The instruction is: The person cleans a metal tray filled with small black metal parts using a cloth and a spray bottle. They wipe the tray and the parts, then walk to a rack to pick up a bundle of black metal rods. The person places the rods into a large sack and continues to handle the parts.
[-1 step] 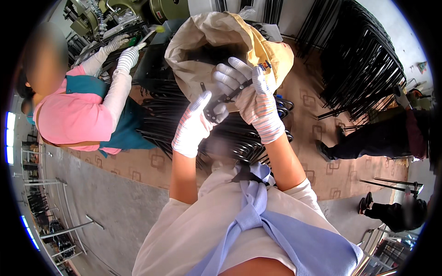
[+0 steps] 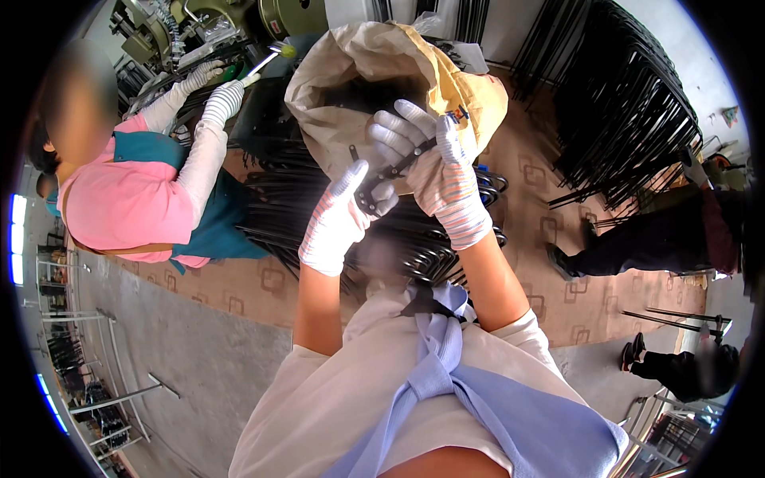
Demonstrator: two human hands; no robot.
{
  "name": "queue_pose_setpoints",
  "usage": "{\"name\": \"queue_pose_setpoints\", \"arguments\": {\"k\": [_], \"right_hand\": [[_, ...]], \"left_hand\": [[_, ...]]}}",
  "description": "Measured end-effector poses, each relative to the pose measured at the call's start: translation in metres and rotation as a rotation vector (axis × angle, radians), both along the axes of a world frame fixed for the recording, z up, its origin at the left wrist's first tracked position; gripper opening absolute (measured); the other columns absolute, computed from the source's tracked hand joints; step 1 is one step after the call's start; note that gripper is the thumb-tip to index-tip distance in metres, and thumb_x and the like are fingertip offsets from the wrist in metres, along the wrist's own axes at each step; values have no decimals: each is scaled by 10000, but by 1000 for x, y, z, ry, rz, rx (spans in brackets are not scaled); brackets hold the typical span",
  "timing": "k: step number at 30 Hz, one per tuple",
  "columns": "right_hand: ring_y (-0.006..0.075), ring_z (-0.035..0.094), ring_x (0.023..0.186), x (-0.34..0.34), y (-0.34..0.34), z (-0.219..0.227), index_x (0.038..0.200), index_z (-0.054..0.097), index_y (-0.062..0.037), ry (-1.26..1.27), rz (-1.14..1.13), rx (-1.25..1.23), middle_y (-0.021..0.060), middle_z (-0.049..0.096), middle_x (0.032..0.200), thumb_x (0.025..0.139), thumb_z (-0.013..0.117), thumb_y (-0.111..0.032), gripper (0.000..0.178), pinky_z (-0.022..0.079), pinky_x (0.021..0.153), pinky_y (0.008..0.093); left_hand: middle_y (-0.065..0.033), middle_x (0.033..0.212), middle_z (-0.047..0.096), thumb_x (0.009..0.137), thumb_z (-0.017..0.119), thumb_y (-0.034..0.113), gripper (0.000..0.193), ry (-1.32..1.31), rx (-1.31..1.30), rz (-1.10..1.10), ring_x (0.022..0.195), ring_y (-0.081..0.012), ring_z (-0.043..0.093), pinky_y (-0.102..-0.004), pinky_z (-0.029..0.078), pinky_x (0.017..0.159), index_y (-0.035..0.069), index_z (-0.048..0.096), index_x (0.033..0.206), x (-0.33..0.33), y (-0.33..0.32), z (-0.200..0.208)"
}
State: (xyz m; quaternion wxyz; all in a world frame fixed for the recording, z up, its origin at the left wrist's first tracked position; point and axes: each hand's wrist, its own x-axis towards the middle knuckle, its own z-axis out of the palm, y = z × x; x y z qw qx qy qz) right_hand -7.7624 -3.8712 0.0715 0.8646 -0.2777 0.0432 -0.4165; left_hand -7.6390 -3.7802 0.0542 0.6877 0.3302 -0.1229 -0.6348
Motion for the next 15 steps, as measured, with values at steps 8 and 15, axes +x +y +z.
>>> {"name": "queue_pose_setpoints", "arguments": {"k": [8, 15], "right_hand": [[308, 446, 1152, 4, 0, -2, 1274, 349, 14, 10, -19, -64, 206, 421, 1272, 862, 451, -486, 656, 335, 995, 427], [259, 473, 1126, 5, 6, -5, 1256, 393, 9, 164, -109, -372, 163, 478, 1225, 898, 425, -428, 566, 354, 972, 349]], "left_hand": [[-123, 1063, 550, 887, 443, 119, 272, 63, -205, -224, 750, -111, 589, -138, 451, 556, 9, 489, 1131, 16, 3, -35], [-102, 967, 586, 781, 540, 25, 286, 442, 63, -163, 616, -91, 562, -114, 418, 454, 18, 515, 1066, 15, -1, -46]]}}
